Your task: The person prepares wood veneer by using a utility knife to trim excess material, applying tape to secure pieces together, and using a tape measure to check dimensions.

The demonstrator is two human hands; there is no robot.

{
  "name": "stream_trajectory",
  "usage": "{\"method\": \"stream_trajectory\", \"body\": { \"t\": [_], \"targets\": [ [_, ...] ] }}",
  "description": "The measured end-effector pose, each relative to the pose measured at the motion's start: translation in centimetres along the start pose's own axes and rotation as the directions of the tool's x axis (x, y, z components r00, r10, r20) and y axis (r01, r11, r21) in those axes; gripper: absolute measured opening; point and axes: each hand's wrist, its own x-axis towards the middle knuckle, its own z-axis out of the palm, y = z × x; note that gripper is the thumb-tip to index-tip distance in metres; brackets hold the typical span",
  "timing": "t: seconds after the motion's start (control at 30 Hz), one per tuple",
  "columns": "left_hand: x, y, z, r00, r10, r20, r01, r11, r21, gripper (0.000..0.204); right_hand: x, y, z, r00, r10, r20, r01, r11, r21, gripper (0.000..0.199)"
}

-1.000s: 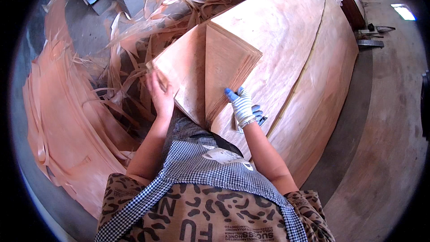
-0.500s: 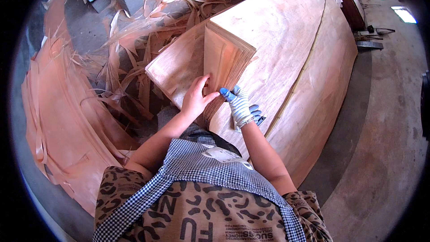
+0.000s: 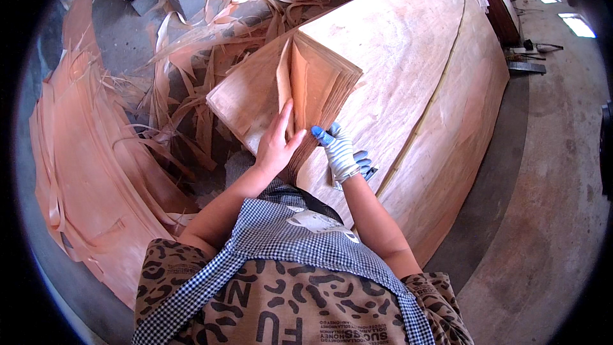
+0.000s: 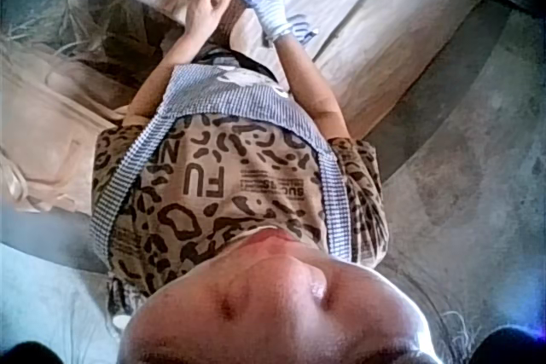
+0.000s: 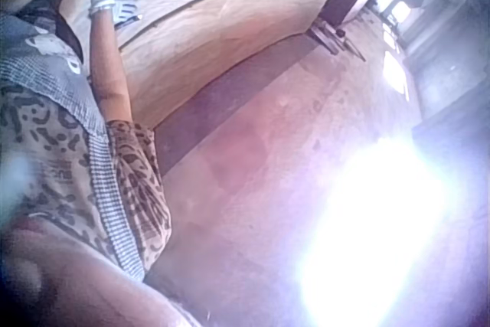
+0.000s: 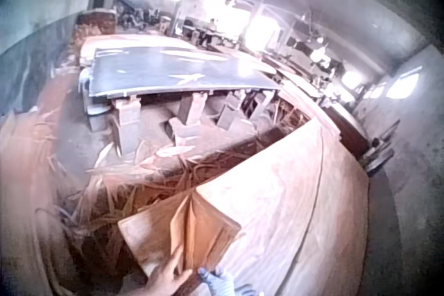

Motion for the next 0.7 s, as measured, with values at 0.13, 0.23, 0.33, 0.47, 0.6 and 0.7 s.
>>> {"method": "stream_trajectory", "body": {
  "t": [0.13, 0.23, 0.33, 0.47, 0.6, 0.7],
  "targets": [
    [-0.3, -0.5, 0.6, 0.994, -0.111, 0.02, 0.109, 0.992, 0.06, 0.062, 0.3, 0.5, -0.1, 1.0, -0.005, -0.002, 0.005, 1.0, -0.005, 0.025],
    [-0.4, -1.0, 0.6, 0.984, -0.156, 0.085, 0.149, 0.985, 0.081, 0.062, 0.0, -0.1, 0.4, 1.0, -0.005, 0.005, 0.005, 1.0, 0.018, 0.026],
    [0.0, -0.2, 0.1, 1.0, 0.001, 0.008, -0.002, 0.999, 0.038, 0.062, -0.1, -0.2, 0.0, 1.0, 0.004, 0.01, -0.004, 1.0, 0.016, 0.028],
    [0.3, -0.7, -0.4, 0.996, 0.052, 0.075, -0.06, 0.992, 0.11, 0.06, 0.0, 0.0, -0.1, 0.999, 0.033, 0.029, -0.034, 0.999, 0.015, 0.029],
    [0.3, -0.1, -0.3, 0.996, -0.078, 0.053, 0.071, 0.99, 0.118, 0.056, 0.2, 0.3, -0.4, 0.999, 0.033, 0.016, -0.033, 0.999, 0.007, 0.028],
    [0.0, -0.7, 0.1, 0.992, -0.119, 0.046, 0.111, 0.982, 0.151, 0.056, 0.3, 0.5, -0.1, 1.0, 0.001, 0.0, -0.001, 1.0, 0.026, 0.028]
  ]
}}
